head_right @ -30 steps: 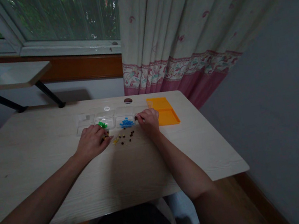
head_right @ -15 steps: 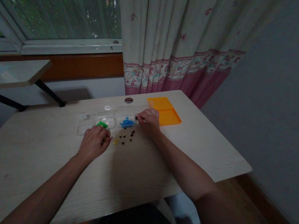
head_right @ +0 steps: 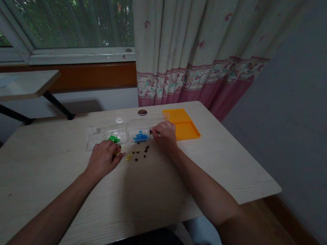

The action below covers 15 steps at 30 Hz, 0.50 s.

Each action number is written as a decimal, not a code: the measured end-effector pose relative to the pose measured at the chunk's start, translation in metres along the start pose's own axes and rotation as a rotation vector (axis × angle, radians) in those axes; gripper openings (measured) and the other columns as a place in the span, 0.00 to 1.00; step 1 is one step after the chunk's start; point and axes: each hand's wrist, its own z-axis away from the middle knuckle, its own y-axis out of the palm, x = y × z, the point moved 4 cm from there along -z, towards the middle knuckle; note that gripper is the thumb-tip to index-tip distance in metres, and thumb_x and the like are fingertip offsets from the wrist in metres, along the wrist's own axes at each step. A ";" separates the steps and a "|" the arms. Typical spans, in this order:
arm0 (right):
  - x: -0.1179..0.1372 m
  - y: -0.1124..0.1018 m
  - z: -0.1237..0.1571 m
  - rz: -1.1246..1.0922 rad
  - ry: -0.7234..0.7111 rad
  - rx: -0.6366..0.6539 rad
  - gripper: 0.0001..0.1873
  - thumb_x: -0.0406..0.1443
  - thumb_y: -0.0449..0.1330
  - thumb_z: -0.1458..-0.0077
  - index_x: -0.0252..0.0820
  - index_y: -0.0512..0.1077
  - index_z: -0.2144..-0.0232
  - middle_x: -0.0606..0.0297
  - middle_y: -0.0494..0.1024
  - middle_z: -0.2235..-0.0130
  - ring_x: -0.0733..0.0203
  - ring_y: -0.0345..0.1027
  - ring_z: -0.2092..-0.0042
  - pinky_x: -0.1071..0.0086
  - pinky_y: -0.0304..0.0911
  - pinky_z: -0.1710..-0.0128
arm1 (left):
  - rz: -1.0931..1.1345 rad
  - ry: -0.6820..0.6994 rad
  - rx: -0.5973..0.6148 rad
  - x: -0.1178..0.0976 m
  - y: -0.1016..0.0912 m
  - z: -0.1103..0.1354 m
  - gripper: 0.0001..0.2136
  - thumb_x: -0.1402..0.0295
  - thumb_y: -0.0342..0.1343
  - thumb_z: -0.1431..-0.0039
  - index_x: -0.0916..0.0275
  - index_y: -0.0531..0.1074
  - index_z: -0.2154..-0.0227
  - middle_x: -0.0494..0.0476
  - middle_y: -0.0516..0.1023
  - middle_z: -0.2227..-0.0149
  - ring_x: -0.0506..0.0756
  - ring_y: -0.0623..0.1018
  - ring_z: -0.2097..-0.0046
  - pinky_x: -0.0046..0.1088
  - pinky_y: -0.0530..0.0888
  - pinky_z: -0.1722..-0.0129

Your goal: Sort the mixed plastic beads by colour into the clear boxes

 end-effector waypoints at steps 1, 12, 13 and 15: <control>0.000 0.000 0.000 0.000 0.001 0.003 0.13 0.40 0.56 0.37 0.45 0.79 0.68 0.62 0.79 0.65 0.56 0.64 0.58 0.61 0.51 0.54 | -0.004 0.005 0.004 -0.001 0.000 0.000 0.10 0.59 0.54 0.38 0.60 0.70 0.66 0.60 0.72 0.61 0.62 0.71 0.55 0.39 0.65 0.57; 0.000 0.001 0.000 0.017 -0.024 0.001 0.14 0.41 0.56 0.37 0.45 0.79 0.68 0.63 0.79 0.66 0.56 0.64 0.58 0.62 0.51 0.55 | 0.011 0.046 -0.017 -0.004 0.000 0.000 0.08 0.63 0.51 0.35 0.60 0.71 0.65 0.60 0.73 0.62 0.62 0.71 0.55 0.40 0.64 0.57; 0.000 0.001 0.000 0.021 -0.022 0.003 0.14 0.41 0.56 0.37 0.45 0.79 0.68 0.63 0.79 0.66 0.56 0.64 0.58 0.62 0.51 0.55 | 0.015 0.052 -0.022 -0.004 0.000 0.000 0.08 0.63 0.51 0.35 0.60 0.71 0.65 0.60 0.73 0.62 0.61 0.71 0.54 0.39 0.64 0.57; 0.000 0.001 -0.001 0.026 -0.017 0.009 0.14 0.41 0.56 0.37 0.44 0.79 0.68 0.62 0.79 0.66 0.56 0.64 0.58 0.62 0.51 0.55 | 0.030 0.059 -0.029 -0.004 -0.001 0.000 0.08 0.63 0.51 0.35 0.60 0.72 0.65 0.59 0.74 0.62 0.61 0.71 0.54 0.39 0.64 0.57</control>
